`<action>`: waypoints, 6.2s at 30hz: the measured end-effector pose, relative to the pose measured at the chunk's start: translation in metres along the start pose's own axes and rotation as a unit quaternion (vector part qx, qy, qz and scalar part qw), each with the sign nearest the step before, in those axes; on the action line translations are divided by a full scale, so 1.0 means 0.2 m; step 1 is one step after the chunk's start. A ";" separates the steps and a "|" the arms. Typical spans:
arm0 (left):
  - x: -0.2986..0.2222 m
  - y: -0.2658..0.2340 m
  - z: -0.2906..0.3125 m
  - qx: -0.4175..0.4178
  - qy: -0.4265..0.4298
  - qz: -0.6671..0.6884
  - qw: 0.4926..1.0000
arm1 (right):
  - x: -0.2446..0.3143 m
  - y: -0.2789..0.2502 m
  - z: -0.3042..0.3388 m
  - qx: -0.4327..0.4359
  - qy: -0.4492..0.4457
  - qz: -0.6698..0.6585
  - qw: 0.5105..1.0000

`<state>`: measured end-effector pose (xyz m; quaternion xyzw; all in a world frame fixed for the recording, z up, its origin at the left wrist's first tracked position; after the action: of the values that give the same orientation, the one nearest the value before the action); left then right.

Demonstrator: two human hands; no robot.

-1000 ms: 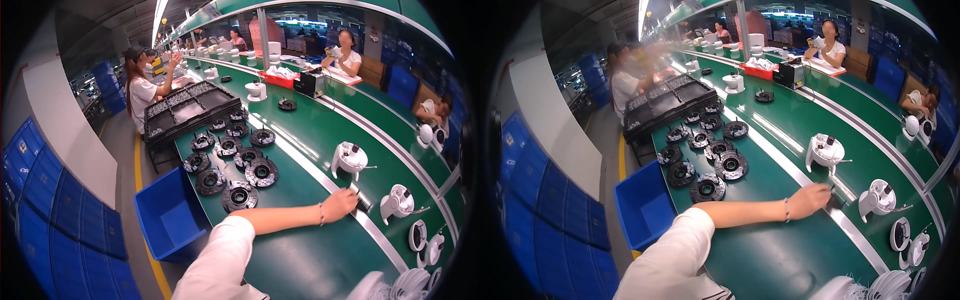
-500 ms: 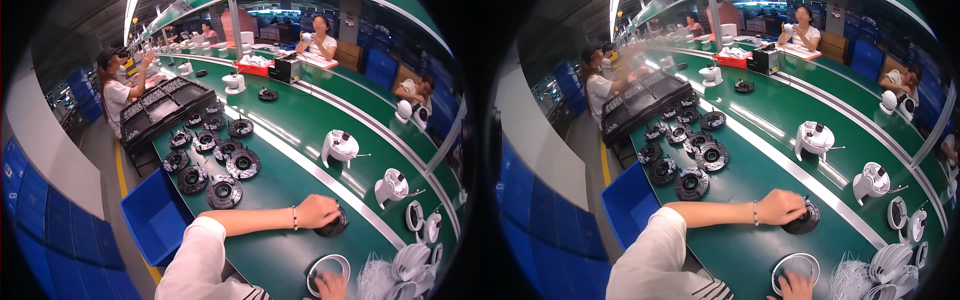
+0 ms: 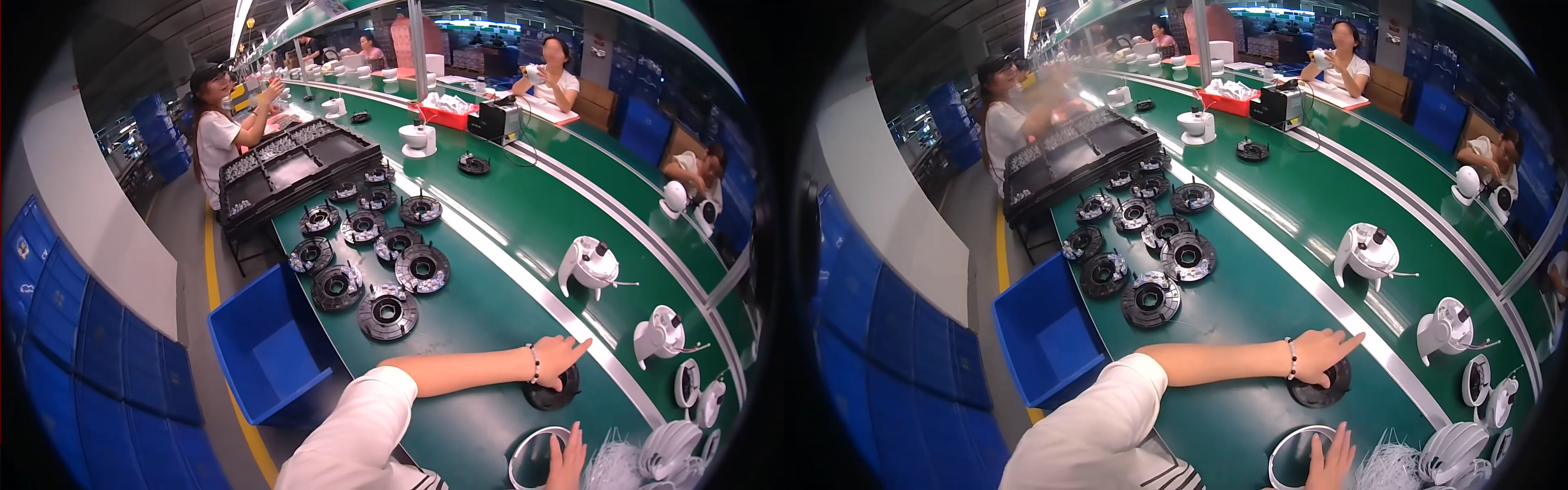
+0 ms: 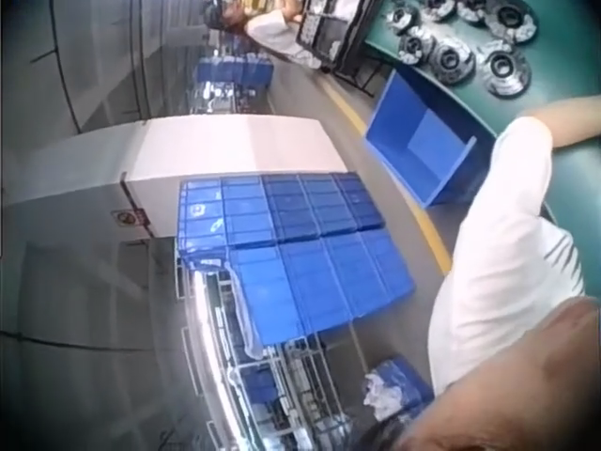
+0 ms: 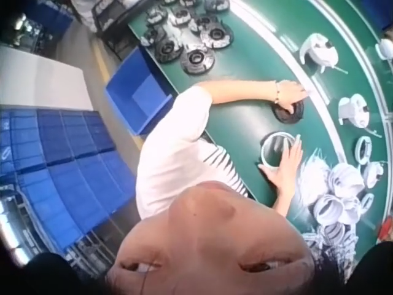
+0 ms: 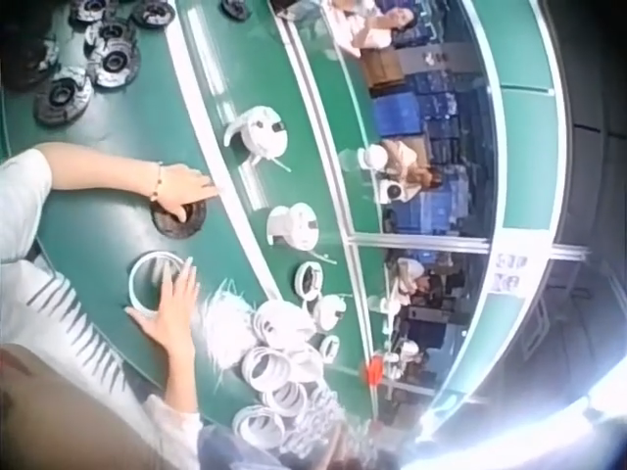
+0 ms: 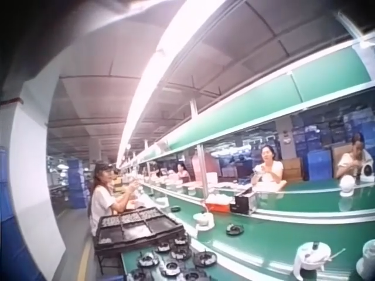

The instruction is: Assembling plastic housing components onto dome security camera lens modules at a factory workstation.

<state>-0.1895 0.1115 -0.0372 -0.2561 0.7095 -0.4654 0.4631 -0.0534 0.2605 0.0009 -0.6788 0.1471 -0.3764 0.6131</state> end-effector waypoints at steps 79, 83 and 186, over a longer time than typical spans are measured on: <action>-0.12 0.20 -0.08 -0.183 -0.115 0.829 0.515 | -0.53 -0.04 -0.04 -0.359 0.135 -0.703 0.599; -0.18 0.21 -0.07 -0.224 -0.093 0.820 0.518 | -0.51 0.07 -0.16 -0.322 0.170 -0.754 0.547; -0.29 0.28 -0.04 0.107 -0.138 0.883 0.435 | -0.38 -0.09 -0.29 -0.263 0.118 -0.057 0.956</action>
<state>-0.1677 0.1863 -0.0612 0.5008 0.4211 0.1661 0.7378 -0.1495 0.2719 -0.0091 -0.7742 0.2731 -0.4359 0.3689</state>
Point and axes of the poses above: each hand's wrist, its own z-axis away from the middle knuckle, its own y-axis out of the palm, x = y × z, the point moved 5 cm from there along -z, towards the middle knuckle
